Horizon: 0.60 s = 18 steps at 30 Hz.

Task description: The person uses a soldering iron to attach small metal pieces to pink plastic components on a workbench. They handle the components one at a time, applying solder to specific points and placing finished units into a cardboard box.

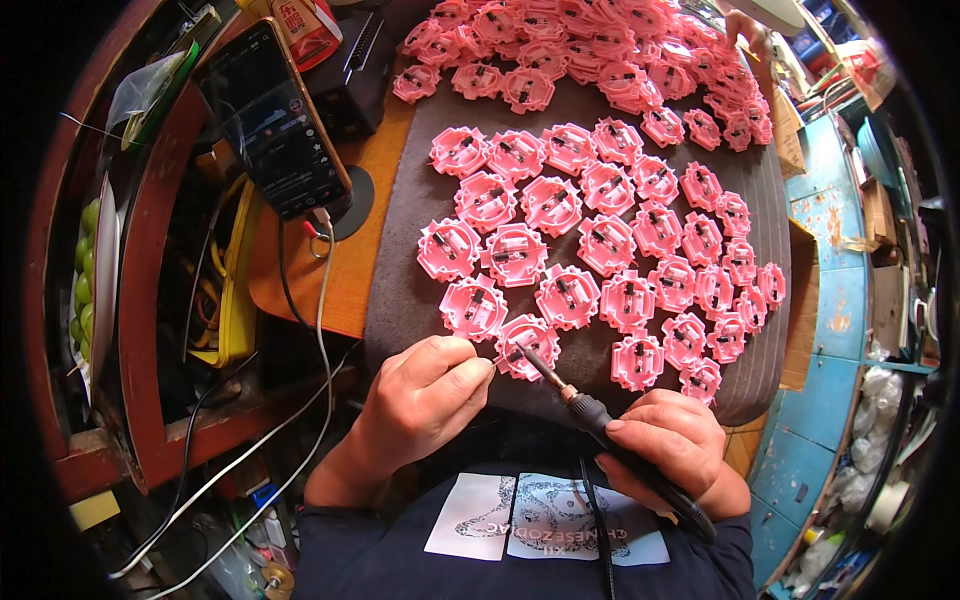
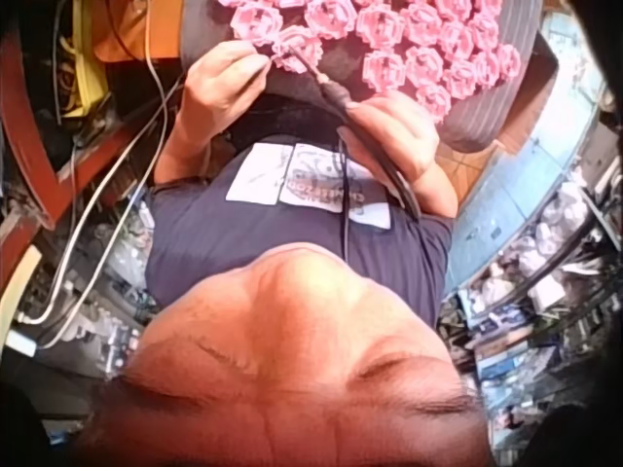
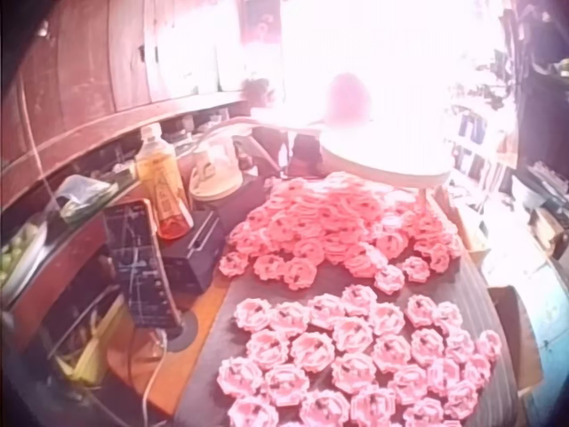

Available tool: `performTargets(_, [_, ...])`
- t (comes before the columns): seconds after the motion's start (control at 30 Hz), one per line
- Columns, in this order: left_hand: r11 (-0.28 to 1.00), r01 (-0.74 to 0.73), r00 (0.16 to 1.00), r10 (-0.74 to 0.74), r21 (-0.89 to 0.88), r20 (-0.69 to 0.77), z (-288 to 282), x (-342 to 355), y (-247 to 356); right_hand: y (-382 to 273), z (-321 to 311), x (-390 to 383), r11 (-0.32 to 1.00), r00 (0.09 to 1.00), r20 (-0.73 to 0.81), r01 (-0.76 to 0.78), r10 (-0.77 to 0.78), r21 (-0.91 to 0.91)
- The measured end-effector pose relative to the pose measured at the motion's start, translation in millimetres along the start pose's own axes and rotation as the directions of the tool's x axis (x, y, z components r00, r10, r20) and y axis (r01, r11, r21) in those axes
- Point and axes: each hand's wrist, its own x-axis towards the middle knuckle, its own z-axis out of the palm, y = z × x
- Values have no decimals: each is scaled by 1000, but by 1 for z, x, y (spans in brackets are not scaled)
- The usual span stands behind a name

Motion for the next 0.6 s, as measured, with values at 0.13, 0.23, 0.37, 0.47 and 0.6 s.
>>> performTargets(0.13, [1000,-7,1000,7,6,1,0,2,0,0,1,1,1000,1000,4,4,-4,-2])
performTargets(0.23, [1000,-8,1000,8,6,9,1,3,0,0,1,1,1000,1000,10,6,-6,-5])
performTargets(0.37, [1000,-3,1000,3,8,10,2,4,-1,0,1,1,1000,1000,19,10,-10,-7])
performTargets(0.47, [1000,1,1000,-1,8,11,3,4,-2,0,1,1,1000,1000,20,7,-7,-9])
performTargets(0.6, [1000,-5,1000,5,10,12,4,5,-3,0,1,1,1000,1000,19,6,-6,-19])
